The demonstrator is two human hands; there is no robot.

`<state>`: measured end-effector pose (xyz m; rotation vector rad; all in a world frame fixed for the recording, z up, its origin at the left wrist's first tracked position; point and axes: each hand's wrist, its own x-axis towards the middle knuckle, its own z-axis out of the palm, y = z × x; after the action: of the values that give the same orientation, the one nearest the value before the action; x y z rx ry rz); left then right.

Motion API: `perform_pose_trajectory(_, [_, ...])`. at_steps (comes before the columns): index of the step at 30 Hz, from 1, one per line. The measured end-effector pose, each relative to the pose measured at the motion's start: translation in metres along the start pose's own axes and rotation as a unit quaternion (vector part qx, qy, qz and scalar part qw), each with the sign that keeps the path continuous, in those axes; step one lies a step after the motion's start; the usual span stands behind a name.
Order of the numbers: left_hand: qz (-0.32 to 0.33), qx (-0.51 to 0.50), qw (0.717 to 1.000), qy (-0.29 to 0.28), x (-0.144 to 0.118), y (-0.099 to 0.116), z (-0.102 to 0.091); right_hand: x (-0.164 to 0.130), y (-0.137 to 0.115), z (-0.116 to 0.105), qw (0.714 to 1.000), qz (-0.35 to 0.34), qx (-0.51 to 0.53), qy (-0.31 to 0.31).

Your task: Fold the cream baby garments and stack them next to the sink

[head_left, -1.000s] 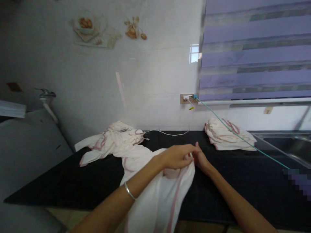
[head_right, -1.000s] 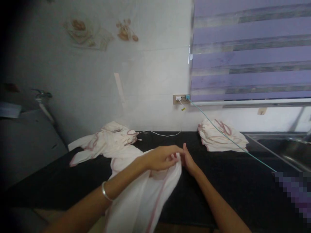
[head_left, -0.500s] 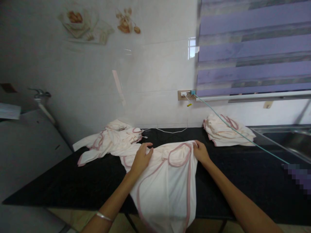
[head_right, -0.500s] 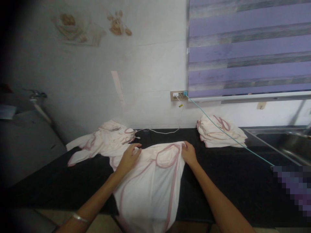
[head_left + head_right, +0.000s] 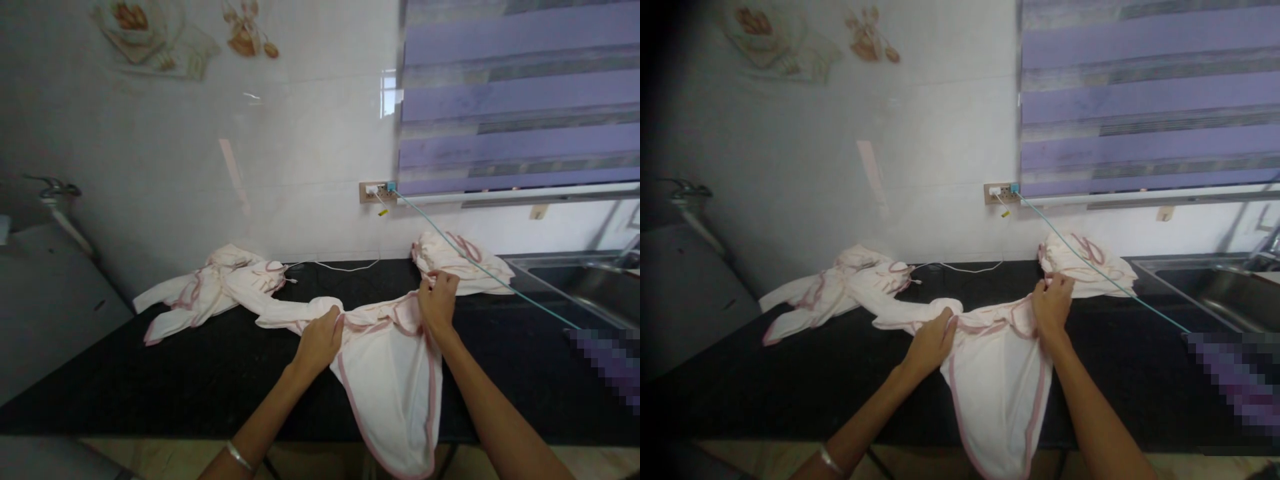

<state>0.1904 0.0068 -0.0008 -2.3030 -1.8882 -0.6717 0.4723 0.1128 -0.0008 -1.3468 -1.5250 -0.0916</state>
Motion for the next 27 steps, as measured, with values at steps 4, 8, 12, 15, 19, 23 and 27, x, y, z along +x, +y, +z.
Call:
perform_pose_trajectory(4, [-0.018, -0.035, 0.999, -0.007, 0.015, 0.017, -0.021, -0.018, -0.02, 0.013, 0.973, -0.124, 0.116, -0.158])
perform_pose_trajectory(8, [0.017, -0.068, 0.997, 0.025, 0.038, 0.022, -0.053, -0.031, -0.018, 0.022, 0.899, -0.208, 0.053, -0.383])
perform_pose_trajectory(12, [0.026, -0.08, 0.993, 0.086, 0.056, 0.017, -0.083, -0.019, 0.002, 0.021, 0.911, -0.133, 0.009, -0.389])
perform_pose_trajectory(15, [0.004, -0.075, 0.994, 0.079, 0.063, 0.011, -0.094, -0.008, 0.013, 0.014, 0.931, -0.081, 0.004, -0.357])
perform_pose_trajectory(19, [-0.031, -0.039, 0.997, -0.051, 0.061, -0.006, -0.085, -0.003, 0.022, 0.006, 0.947, -0.015, -0.018, -0.321])
perform_pose_trajectory(23, [-0.048, -0.047, 0.988, -0.137, 0.041, -0.036, -0.045, -0.002, 0.031, 0.003, 0.957, 0.046, -0.068, -0.277])
perform_pose_trajectory(27, [-0.057, -0.013, 0.998, -0.023, 0.01, -0.062, 0.0, -0.004, 0.033, 0.006, 0.957, 0.066, -0.101, -0.263])
